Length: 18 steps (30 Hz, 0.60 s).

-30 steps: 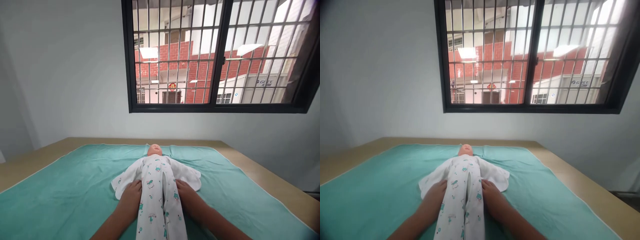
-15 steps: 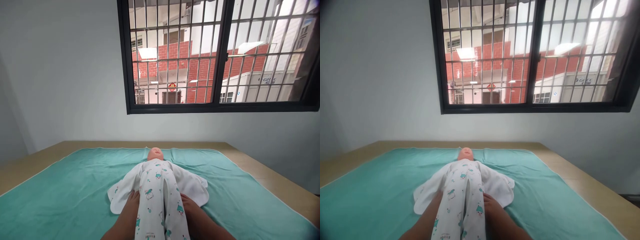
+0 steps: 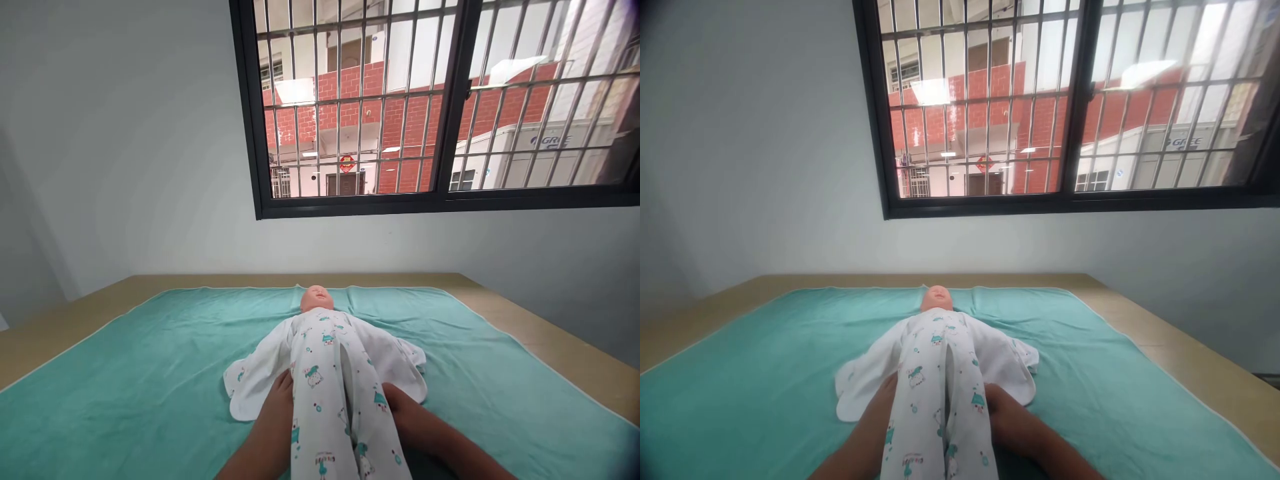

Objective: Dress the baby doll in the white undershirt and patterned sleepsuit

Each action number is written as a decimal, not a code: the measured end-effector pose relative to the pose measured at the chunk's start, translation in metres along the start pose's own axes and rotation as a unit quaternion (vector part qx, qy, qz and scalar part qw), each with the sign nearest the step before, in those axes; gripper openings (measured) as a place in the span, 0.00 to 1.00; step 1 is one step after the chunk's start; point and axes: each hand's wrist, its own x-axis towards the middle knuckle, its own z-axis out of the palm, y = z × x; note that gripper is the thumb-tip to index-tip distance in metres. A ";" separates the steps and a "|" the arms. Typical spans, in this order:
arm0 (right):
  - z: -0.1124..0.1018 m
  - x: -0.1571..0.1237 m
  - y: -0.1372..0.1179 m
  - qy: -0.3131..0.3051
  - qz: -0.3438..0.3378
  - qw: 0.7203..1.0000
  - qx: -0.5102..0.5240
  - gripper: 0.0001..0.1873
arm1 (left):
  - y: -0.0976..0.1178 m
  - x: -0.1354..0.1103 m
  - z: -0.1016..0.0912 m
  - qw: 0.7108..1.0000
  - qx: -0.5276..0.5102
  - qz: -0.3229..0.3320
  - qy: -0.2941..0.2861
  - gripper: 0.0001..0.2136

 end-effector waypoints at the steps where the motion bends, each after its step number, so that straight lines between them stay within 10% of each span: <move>1: 0.001 0.000 -0.001 0.001 0.001 1.000 0.005 0.18 | 0.002 -0.001 -0.002 1.000 -0.009 -0.010 -0.007 0.19; 9: 0.006 -0.002 -0.006 0.052 -0.010 0.993 -0.104 0.20 | 0.029 -0.012 -0.041 0.983 -0.052 0.141 -0.104 0.21; 18: 0.006 -0.004 -0.019 0.006 -0.062 0.989 -0.134 0.17 | 0.022 -0.013 -0.052 0.954 -0.192 0.075 -0.219 0.15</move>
